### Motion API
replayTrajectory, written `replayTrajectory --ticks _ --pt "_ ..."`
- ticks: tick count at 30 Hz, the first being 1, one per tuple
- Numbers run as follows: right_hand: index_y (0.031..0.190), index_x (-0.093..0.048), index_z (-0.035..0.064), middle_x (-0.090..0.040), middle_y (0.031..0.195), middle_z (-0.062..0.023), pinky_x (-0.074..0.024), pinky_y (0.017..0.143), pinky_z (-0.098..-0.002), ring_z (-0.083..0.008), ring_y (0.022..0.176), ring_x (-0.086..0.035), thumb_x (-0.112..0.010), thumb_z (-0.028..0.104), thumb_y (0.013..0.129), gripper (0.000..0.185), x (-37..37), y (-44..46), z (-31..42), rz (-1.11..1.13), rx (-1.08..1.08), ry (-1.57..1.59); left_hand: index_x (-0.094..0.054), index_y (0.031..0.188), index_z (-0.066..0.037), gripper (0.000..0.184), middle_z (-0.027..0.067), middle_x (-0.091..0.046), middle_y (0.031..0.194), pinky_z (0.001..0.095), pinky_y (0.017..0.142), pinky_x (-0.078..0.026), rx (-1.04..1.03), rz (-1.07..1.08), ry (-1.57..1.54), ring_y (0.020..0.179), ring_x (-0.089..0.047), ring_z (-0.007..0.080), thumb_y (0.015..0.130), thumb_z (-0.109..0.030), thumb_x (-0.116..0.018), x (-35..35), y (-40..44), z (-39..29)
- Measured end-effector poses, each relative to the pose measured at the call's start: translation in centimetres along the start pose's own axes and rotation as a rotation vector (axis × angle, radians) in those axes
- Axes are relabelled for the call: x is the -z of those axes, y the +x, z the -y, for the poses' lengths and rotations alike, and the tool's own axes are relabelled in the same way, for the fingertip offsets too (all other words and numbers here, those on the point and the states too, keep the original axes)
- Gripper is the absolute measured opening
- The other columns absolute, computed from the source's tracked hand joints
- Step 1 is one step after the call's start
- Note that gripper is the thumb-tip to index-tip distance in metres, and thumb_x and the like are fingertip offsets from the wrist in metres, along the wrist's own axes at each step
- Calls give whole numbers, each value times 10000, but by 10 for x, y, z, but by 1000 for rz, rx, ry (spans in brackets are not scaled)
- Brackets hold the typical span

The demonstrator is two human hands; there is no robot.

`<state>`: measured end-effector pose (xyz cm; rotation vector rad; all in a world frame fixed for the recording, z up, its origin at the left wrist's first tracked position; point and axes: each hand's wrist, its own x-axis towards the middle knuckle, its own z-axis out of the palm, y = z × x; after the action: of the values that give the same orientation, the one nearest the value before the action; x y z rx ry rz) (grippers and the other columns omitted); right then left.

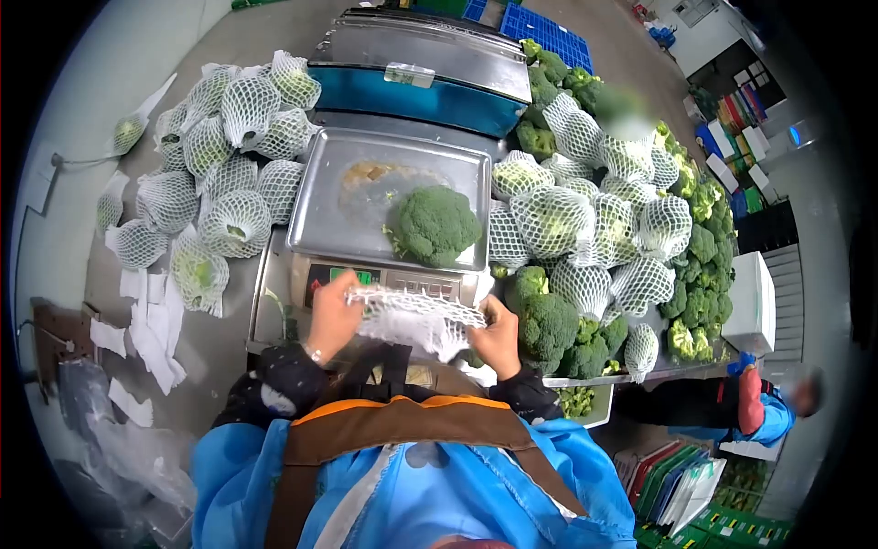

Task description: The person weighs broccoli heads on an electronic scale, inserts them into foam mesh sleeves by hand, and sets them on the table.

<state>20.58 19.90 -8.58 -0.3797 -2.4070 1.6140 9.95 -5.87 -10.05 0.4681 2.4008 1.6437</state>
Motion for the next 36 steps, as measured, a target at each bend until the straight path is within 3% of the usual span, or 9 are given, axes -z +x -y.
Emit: replayTrajectory --ticks 5,10,15,20,24,28,31,33,36 --pt "1283 -364 67 -611 956 -215 -478 697 -356 -334 800 -621 -603 -5 741 597 2 66 23 -210 167 -330 -477 1046 -38 259 207 -607 792 416 649 -445 115 -145 35 720 -585 376 814 -111 -564 -18 89 -37" --pt "1077 -596 57 -618 874 -229 -465 680 -408 -454 789 -558 -511 128 828 273 -3 127 -9 -148 239 -192 -604 783 12 230 253 -587 734 462 624 -432 -252 -42 374 709 -548 451 818 -191 -503 -32 142 -22" --pt "954 -628 -71 -653 825 -47 -468 615 -243 -85 730 -576 -498 118 852 251 42 27 89 295 -199 103 -685 809 -18 171 174 -595 610 314 487 -432 -431 262 60 494 -569 206 808 -135 -560 45 69 -128" --pt "969 -621 -75 -672 848 -94 -481 705 -261 -108 779 -589 -505 -27 770 236 40 5 108 347 -113 65 -416 1288 53 451 156 -551 1222 286 925 -436 571 739 -1119 1057 -572 200 923 -212 -434 15 12 -73" --pt "1110 -549 -62 -644 991 -118 -529 769 -307 -189 838 -651 -472 -50 839 282 31 21 102 216 -478 897 -503 1216 47 400 140 -581 1182 294 916 -453 896 526 -1105 1007 -594 193 935 -237 -479 -5 -8 -84" --pt "1350 -332 2 -504 1261 -127 -510 831 -311 -185 1056 -568 -480 58 923 455 11 -25 24 495 -801 1468 -500 1219 27 396 146 -605 1135 337 873 -509 638 307 -1430 992 -621 208 958 -236 -359 0 0 -90" --pt "1371 -322 55 -501 1243 -144 -488 833 -334 -228 996 -578 -589 66 844 591 8 -27 28 909 -609 1627 -486 1208 41 391 156 -588 1155 372 878 -509 531 268 -1478 999 -614 238 958 -227 -349 1 -11 -80" --pt "1369 -322 76 -531 1167 -119 -461 703 -319 -209 877 -567 -594 -17 741 691 5 -26 11 830 -534 1205 -463 1224 44 384 157 -576 1173 380 890 -500 540 220 -1886 1006 -605 244 958 -218 -371 -18 -12 -48" --pt "1354 -345 25 -520 1231 -149 -449 844 -369 -272 1039 -549 -600 -51 760 651 -7 1 33 1093 -311 1186 -461 1231 30 358 149 -580 1161 382 893 -498 367 110 -1568 1015 -599 237 961 -187 -371 -12 -16 -48"
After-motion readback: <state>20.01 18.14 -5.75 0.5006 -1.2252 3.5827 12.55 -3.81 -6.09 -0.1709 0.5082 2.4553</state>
